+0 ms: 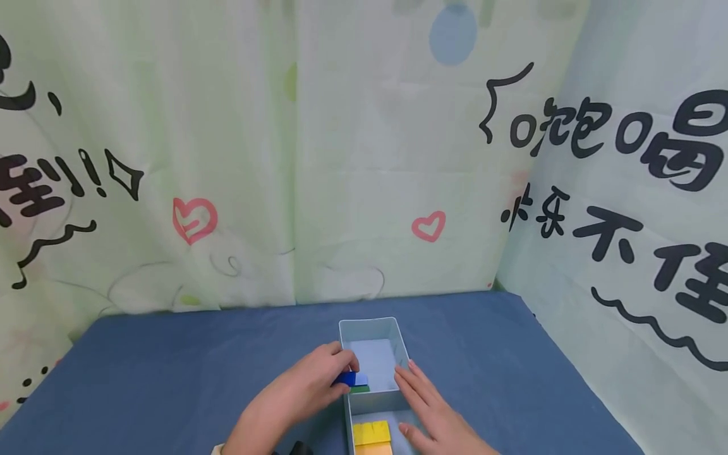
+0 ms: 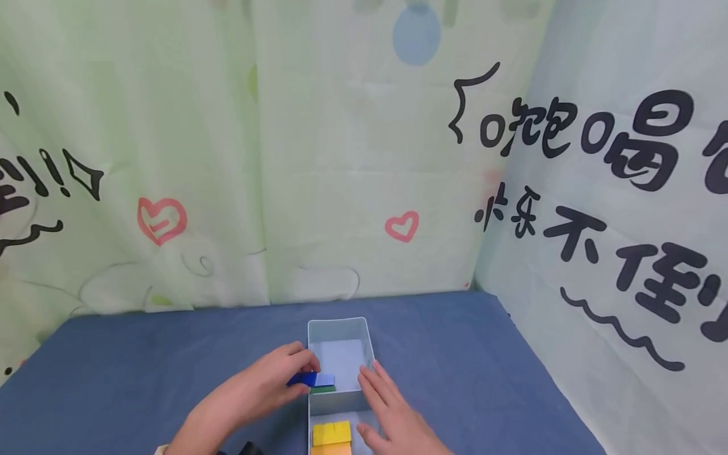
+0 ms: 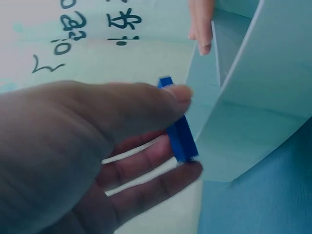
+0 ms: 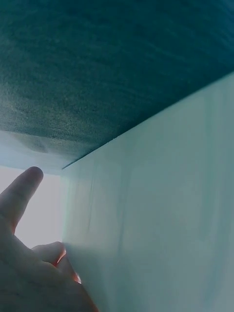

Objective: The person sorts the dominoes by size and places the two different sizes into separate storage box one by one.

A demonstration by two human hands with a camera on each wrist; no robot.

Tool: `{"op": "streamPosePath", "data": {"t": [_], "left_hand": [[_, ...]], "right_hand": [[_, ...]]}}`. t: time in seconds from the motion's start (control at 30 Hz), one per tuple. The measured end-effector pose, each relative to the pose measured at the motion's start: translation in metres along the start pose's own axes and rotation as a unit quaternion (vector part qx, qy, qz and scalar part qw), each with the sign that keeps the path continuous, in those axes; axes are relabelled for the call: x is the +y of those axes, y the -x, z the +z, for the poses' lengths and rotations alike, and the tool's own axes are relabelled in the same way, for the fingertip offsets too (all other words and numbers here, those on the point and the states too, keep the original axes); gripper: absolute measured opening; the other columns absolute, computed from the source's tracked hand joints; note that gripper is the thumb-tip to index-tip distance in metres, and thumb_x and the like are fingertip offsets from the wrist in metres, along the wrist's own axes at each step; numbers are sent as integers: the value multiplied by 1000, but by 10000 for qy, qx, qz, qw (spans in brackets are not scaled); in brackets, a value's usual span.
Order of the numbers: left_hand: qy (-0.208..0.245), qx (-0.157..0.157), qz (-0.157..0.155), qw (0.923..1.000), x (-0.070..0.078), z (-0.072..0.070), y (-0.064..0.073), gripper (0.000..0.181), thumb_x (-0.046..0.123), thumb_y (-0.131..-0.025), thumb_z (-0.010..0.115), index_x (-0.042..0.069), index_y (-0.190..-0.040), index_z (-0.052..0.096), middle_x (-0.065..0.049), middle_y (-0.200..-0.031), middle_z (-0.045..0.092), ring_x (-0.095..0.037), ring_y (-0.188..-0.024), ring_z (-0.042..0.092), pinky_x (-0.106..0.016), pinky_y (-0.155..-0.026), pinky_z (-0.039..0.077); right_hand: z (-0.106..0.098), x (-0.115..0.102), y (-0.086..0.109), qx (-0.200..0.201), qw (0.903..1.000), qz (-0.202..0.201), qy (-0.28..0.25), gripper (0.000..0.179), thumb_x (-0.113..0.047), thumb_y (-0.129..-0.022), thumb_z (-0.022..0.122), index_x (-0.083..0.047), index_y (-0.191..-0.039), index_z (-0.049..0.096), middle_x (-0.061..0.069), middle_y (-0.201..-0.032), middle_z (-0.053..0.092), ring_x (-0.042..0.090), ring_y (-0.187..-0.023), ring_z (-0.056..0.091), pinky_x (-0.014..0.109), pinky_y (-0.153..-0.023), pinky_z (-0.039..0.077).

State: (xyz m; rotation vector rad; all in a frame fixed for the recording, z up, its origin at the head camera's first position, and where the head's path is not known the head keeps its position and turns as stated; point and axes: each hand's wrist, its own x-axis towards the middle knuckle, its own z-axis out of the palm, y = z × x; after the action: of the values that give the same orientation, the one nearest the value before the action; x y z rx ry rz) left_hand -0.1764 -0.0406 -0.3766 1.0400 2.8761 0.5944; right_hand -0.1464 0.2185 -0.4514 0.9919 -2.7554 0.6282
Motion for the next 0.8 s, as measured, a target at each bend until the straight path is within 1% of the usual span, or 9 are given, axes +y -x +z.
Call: {"op": "streamPosePath", "data": {"t": [0.13,0.2,0.27,0.37,0.43,0.5,0.57,0.67,0.8], "left_hand": [[-18,-24,76,10000,-1,0,-8,21,19,-82,65,19,-101,56,4,-93,53,-8,-84,48,-18,-71,47],[-73,-46,89,9999,-1,1,-12,21,18,-82,65,18,-101,56,4,-94,53,-8,-84,49,-18,-70,47],[-144,-39,109,9998,-1,0,-17,21,18,-82,66,18,-101,57,4,-95,53,-8,-85,50,-18,-71,47],[-173,-15,193,9997,1,-1,-27,22,17,-81,66,18,-101,58,4,-97,53,-7,-86,51,-17,-71,47],[-193,-30,243,9995,1,0,-32,21,17,-81,66,19,-101,58,4,-97,53,-6,-85,52,-17,-72,47],[-233,-87,257,9994,1,2,-37,21,17,-81,66,19,-101,58,5,-97,54,-5,-86,53,-17,-73,47],[-365,-165,211,9990,0,3,-42,22,18,-81,66,20,-101,58,5,-98,54,-6,-86,53,-18,-73,48],[-687,-302,59,9972,1,4,-51,23,21,-81,66,21,-103,59,5,-98,55,-7,-86,54,-22,-73,49],[-1059,-511,-96,9930,2,6,-60,24,24,-81,67,21,-104,60,5,-95,55,-6,-79,53,-24,-71,49]], "right_hand": [[0,0,-1,-109,9997,154,-128,62,-33,-92,47,-24,-144,14,-4,-149,18,13,-138,7,46,-87,45],[-1,0,-1,-152,9998,113,-107,62,-33,-93,46,-23,-145,14,-2,-149,19,13,-138,7,46,-87,45],[-2,0,-1,-67,10000,15,-48,62,-31,-93,47,-21,-145,15,-1,-149,20,16,-138,9,46,-88,44],[-3,-1,-1,178,9998,-124,52,63,-28,-91,50,-18,-144,17,0,-148,23,20,-137,13,45,-87,45],[-3,-1,-1,247,9996,-139,38,63,-27,-91,51,-18,-144,18,1,-148,25,20,-136,13,45,-87,45],[-2,-1,-1,188,9998,-103,34,63,-27,-91,50,-19,-144,18,2,-147,25,18,-136,11,46,-87,45],[-1,-1,0,104,9999,-43,-10,62,-29,-91,49,-19,-144,18,3,-147,25,16,-136,9,46,-87,45],[-1,-2,0,75,9999,35,-65,62,-30,-91,49,-20,-144,18,2,-147,25,17,-135,10,47,-87,45],[-2,-2,-1,97,9999,45,-123,61,-29,-91,49,-20,-144,19,4,-147,26,21,-135,13,47,-88,44]]}}
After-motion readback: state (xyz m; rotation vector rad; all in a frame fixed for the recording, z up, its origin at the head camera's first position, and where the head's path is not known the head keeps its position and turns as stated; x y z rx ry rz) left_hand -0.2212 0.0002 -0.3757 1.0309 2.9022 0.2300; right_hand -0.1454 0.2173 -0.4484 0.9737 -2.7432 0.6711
